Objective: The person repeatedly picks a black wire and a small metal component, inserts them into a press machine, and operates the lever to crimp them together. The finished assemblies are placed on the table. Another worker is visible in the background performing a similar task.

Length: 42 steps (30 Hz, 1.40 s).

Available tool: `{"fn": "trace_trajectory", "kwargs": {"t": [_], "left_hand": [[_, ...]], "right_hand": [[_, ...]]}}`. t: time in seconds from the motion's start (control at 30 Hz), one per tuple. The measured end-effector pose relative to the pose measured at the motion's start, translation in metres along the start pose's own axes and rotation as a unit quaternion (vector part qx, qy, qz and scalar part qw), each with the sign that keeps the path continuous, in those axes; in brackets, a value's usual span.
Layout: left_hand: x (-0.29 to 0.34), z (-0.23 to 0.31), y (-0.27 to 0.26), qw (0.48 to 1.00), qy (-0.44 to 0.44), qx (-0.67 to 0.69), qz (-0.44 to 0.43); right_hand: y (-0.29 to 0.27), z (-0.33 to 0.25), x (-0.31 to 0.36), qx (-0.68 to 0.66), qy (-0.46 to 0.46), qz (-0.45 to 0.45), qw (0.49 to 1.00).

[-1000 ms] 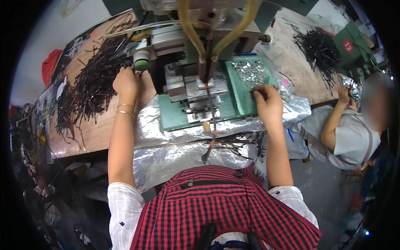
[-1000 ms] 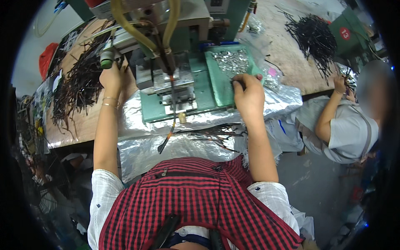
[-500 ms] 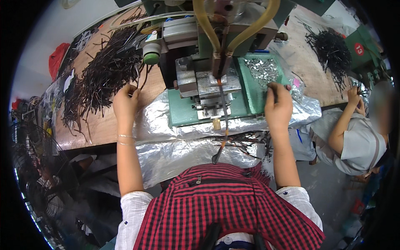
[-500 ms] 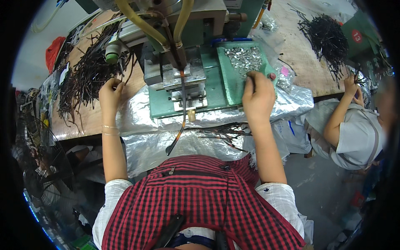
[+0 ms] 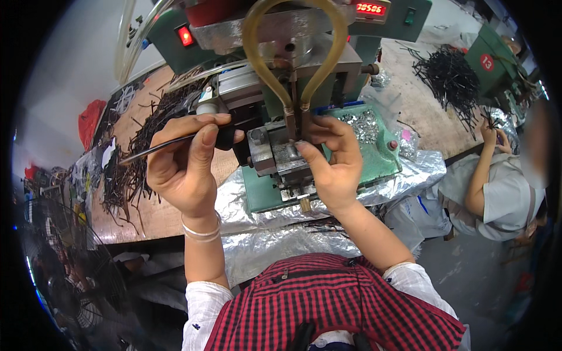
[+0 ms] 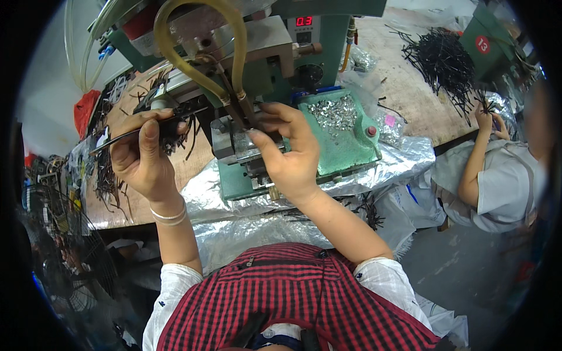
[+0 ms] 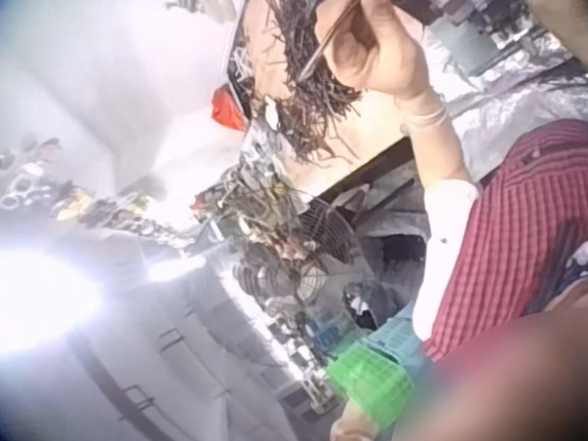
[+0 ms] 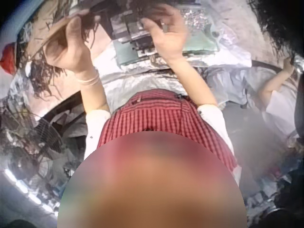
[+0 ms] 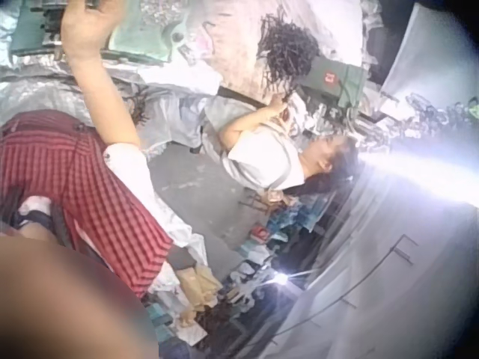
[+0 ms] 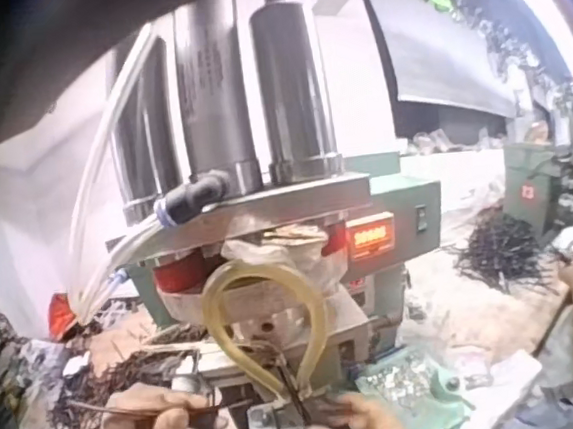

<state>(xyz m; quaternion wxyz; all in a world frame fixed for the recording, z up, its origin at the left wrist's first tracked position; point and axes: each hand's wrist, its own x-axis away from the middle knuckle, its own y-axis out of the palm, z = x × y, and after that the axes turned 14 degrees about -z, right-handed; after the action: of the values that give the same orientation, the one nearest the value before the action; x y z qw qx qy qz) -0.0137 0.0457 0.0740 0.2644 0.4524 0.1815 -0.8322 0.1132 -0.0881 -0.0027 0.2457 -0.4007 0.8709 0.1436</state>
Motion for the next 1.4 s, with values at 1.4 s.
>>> {"fn": "trace_trajectory", "kwargs": {"t": [1.4], "left_hand": [[0.104, 0.020, -0.006, 0.863, -0.014, -0.484, -0.144]], "right_hand": [[-0.122, 0.034, 0.037, 0.577, 0.141, -0.081, 0.800]]}}
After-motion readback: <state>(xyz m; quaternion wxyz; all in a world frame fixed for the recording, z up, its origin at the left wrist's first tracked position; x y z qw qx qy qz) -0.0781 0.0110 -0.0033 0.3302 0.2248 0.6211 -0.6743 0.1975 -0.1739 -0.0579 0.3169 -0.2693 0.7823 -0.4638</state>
